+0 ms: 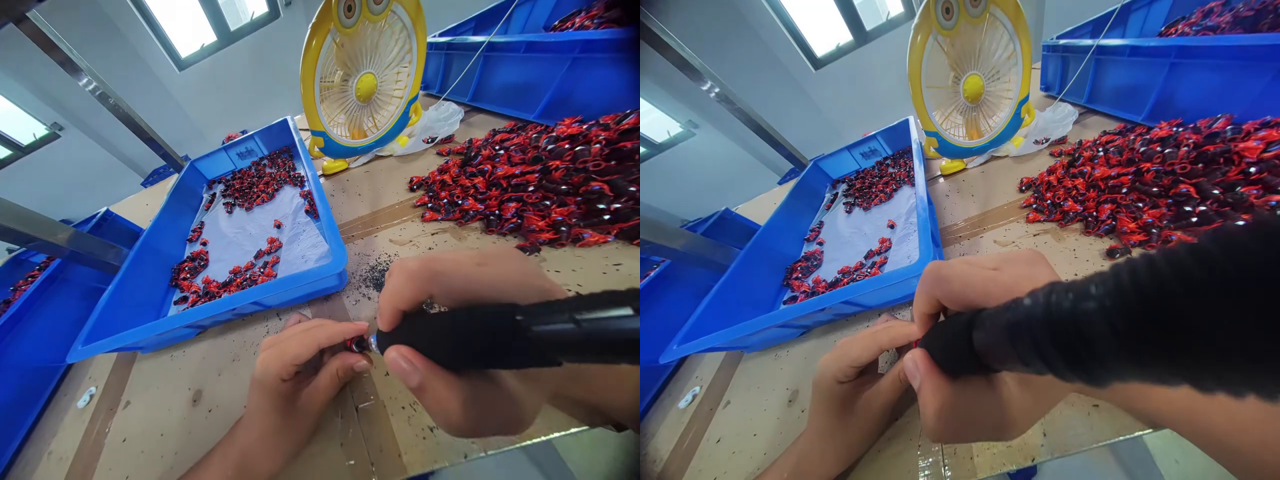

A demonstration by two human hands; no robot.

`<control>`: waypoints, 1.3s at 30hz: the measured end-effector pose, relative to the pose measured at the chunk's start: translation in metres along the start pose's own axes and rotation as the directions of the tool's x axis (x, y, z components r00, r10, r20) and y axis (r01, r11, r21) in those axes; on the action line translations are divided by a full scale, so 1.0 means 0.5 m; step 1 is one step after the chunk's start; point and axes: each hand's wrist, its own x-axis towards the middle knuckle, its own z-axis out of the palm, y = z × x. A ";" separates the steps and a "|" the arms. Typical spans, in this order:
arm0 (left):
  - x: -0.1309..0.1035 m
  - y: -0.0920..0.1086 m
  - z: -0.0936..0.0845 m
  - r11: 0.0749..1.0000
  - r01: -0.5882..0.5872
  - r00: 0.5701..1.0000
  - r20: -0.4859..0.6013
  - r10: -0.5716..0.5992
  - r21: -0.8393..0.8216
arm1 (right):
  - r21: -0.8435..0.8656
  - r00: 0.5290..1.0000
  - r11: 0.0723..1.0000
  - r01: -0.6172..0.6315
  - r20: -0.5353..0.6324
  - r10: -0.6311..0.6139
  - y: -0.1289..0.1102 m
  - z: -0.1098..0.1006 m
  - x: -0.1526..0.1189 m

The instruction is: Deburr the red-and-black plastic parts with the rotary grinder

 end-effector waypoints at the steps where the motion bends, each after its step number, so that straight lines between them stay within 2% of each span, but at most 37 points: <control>1: 0.001 0.002 -0.001 1.000 0.002 1.000 -0.007 -0.002 0.008 | 0.003 1.000 1.000 -0.003 0.009 0.003 0.002 -0.003 0.002; 12: 0.000 -0.003 0.001 0.998 0.009 0.999 -0.036 -0.007 0.057 | -0.031 1.000 1.000 0.004 0.016 -0.003 0.020 -0.001 0.000; 20: 0.011 -0.004 -0.005 0.988 0.011 0.997 -0.077 0.001 0.153 | 0.103 1.000 0.995 0.015 0.015 -0.016 0.029 0.004 0.016; 23: 0.008 -0.004 -0.010 0.984 0.045 0.991 -0.132 -0.022 0.173 | 0.161 1.000 0.987 0.013 -0.028 -0.009 0.030 -0.001 0.019; 27: -0.001 -0.005 -0.016 0.976 0.172 0.943 -0.308 -0.125 0.131 | 0.248 0.986 0.969 -0.015 -0.156 0.055 0.033 -0.012 0.020; 29: -0.003 -0.003 -0.017 0.970 0.241 0.897 -0.386 -0.216 0.017 | 0.315 0.971 0.948 -0.046 -0.208 0.116 0.037 -0.013 0.022; 32: -0.003 -0.001 -0.016 0.947 0.288 0.847 -0.425 -0.320 -0.140 | 0.431 0.959 0.899 -0.079 -0.213 0.186 0.040 -0.011 0.025; 34: -0.004 -0.002 -0.016 0.949 0.279 0.858 -0.405 -0.316 -0.149 | 0.470 0.958 0.879 -0.085 -0.204 0.202 0.039 -0.008 0.027; 37: -0.008 -0.008 -0.018 0.971 0.230 0.908 -0.347 -0.236 -0.057 | 0.489 0.961 0.869 -0.081 -0.194 0.199 0.032 -0.007 0.029; 39: -0.010 -0.010 -0.018 0.979 0.205 0.926 -0.324 -0.193 0.005 | 0.497 0.968 0.865 -0.065 -0.177 0.175 0.026 -0.009 0.029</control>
